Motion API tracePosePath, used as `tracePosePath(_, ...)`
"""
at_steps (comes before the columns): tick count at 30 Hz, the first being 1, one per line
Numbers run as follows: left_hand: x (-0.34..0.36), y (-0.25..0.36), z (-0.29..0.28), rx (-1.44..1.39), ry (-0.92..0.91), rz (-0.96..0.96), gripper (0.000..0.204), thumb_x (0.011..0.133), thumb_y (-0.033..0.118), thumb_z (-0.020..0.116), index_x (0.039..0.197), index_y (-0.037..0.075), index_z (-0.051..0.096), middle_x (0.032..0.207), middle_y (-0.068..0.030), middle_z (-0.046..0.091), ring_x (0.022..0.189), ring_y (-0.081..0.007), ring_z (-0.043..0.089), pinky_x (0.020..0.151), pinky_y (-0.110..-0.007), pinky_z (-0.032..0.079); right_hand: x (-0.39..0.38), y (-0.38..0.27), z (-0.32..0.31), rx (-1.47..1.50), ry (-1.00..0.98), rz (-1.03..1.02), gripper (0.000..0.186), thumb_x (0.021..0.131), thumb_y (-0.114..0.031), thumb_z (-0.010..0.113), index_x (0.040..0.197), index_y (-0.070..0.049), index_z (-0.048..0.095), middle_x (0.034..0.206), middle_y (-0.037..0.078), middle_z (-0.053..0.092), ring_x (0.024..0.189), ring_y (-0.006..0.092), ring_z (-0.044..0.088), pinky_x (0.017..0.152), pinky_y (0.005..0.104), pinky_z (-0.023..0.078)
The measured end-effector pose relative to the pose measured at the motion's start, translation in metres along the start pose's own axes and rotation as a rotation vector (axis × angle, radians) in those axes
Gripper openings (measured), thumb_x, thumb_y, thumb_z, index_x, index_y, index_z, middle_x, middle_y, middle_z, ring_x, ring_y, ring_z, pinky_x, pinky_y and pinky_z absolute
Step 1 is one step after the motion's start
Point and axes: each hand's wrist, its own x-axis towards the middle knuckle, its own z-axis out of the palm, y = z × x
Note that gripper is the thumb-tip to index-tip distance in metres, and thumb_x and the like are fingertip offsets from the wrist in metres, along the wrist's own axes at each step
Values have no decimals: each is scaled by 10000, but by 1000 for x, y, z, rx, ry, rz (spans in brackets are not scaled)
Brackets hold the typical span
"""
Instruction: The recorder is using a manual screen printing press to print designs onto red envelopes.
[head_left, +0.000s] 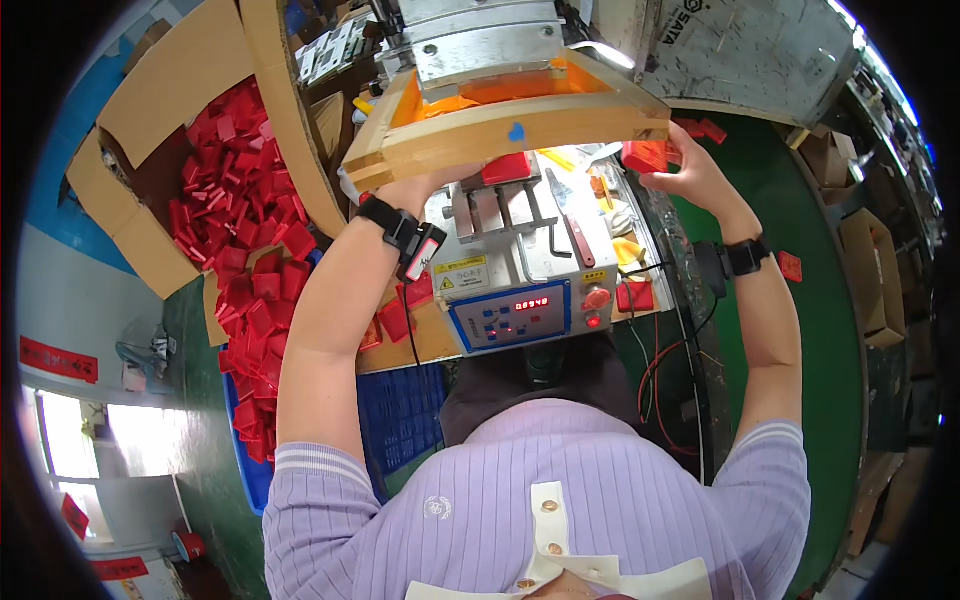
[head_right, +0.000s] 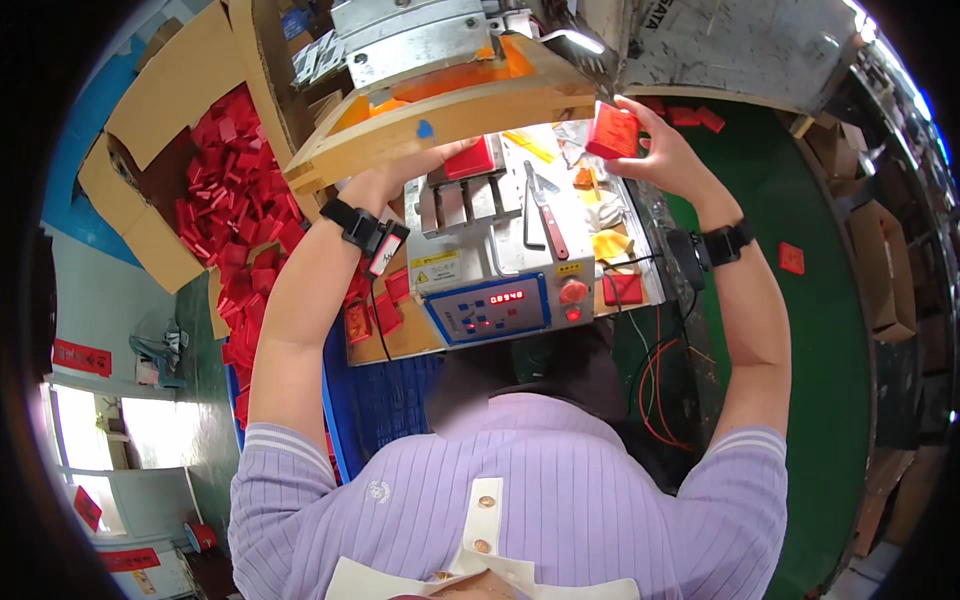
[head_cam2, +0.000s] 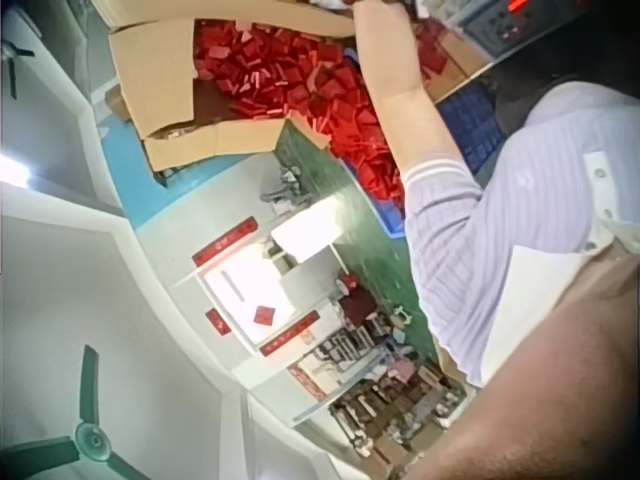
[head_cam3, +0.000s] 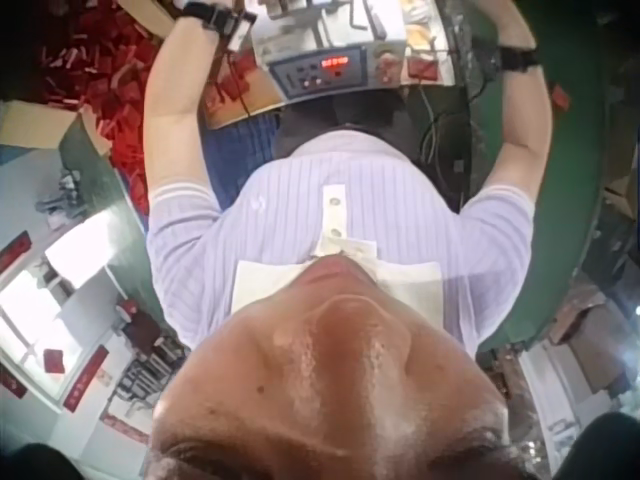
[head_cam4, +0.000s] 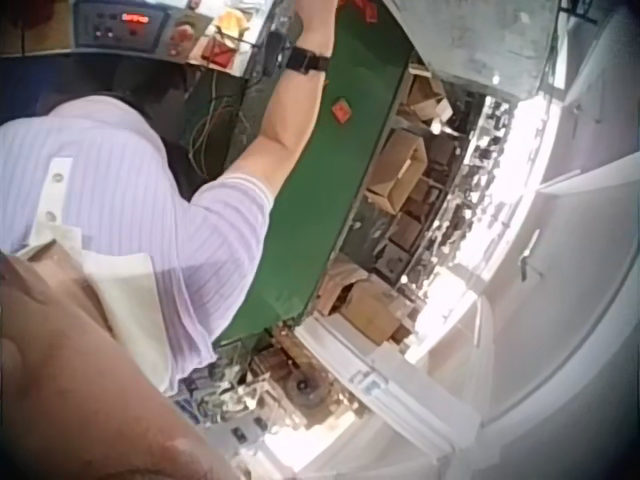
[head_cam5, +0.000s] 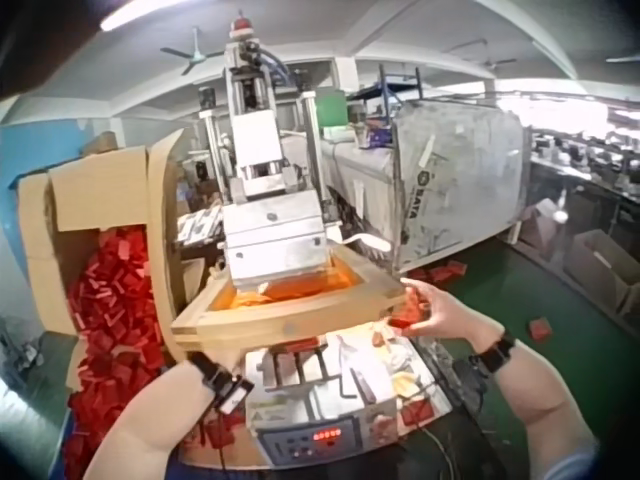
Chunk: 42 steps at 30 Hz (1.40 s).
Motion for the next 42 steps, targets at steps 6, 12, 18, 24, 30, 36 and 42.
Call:
tracePosePath(6, 31, -52, 52, 80, -87, 190, 503, 951, 387, 364, 1288, 22, 444, 1274, -176, 504, 1177, -289, 480, 978, -341, 380, -44, 0, -15, -120, 80, 6, 871, 644, -260, 780, 1377, -90, 341, 1281, 112, 482, 1151, 179, 484, 989, 307, 367)
tracePosePath(12, 20, -3, 5, 89, -126, 244, 489, 955, 361, 345, 1280, 1, 408, 1295, -215, 432, 1185, -296, 451, 996, -343, 349, -80, 13, 11, 5, 105, 149, 851, 649, -275, 768, 1354, -36, 356, 1305, 129, 456, 1182, 198, 454, 993, 311, 356)
tracePosePath(18, -71, 1, 47, 141, -242, 405, 272, 921, 269, 432, 1060, 54, 526, 995, -182, 584, 921, -289, 575, 808, -402, 435, -162, 37, -15, 295, 258, 288, 780, 724, -136, 744, 1365, -13, 316, 1314, 146, 433, 1185, 204, 460, 990, 323, 380)
tracePosePath(24, -221, 42, 4, -343, -232, 646, 313, 874, 229, 513, 1103, 21, 555, 1175, -123, 555, 1164, -310, 479, 975, -439, 380, -317, 101, -76, 92, 529, 684, 678, 772, -126, 698, 1323, 51, 343, 1257, 124, 497, 1118, 202, 507, 968, 309, 395)
tracePosePath(30, -252, -56, -20, -246, 405, -155, 237, 905, 198, 462, 781, 42, 591, 791, -132, 601, 777, -331, 572, 681, -379, 444, -505, 191, -125, -560, 648, 1045, 743, 707, -361, 734, 1242, 72, 455, 1247, 219, 504, 1121, 322, 509, 959, 378, 385)
tracePosePath(36, -218, -151, 71, 4, 377, -367, 201, 864, 160, 503, 959, 0, 580, 860, -205, 608, 856, -368, 593, 683, -441, 477, -442, 191, -123, -681, 497, 1215, 786, 737, -434, 685, 1272, 77, 419, 1255, 251, 491, 1160, 369, 475, 947, 402, 389)
tracePosePath(42, -188, -249, 198, 506, 306, -95, 354, 765, 93, 541, 1113, 24, 541, 998, -145, 618, 917, -306, 605, 790, -408, 486, -316, 201, -120, -336, 577, 699, 673, 818, -249, 668, 1330, 44, 343, 1292, 220, 454, 1202, 269, 452, 980, 364, 378)
